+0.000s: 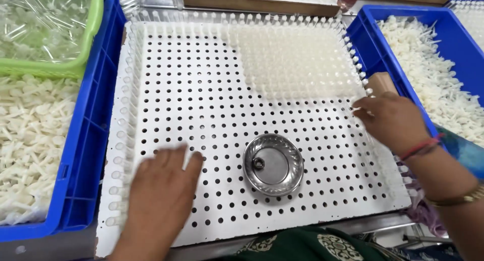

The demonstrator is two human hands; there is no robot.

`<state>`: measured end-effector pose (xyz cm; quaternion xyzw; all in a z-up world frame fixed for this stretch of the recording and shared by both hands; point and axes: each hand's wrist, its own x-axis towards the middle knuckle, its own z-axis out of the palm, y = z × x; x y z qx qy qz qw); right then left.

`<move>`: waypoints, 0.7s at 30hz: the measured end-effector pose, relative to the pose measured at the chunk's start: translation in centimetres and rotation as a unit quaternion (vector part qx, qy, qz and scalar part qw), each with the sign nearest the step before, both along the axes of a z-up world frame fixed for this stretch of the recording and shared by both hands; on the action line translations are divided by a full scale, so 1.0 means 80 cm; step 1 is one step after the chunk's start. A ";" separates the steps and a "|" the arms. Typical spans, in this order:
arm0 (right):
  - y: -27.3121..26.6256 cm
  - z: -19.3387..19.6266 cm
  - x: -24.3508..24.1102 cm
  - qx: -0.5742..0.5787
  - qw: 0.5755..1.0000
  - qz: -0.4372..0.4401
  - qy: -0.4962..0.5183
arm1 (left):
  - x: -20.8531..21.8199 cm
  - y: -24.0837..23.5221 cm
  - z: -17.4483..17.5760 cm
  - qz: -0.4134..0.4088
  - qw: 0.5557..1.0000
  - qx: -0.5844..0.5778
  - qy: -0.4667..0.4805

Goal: Assembling small plastic components into containers at a manufacturing station.

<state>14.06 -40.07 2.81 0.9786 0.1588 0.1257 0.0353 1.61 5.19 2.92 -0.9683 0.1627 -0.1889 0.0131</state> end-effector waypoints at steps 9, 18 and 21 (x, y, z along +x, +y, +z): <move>0.052 -0.001 0.009 -0.033 0.994 -0.062 0.087 | -0.036 -0.010 -0.008 0.039 0.937 -0.284 0.200; 0.045 0.000 -0.042 0.497 0.803 -0.067 0.324 | -0.045 -0.005 -0.021 0.111 0.876 -0.423 0.205; 0.059 0.001 -0.052 0.401 0.877 0.011 0.263 | -0.046 -0.011 -0.012 0.084 0.904 -0.373 0.189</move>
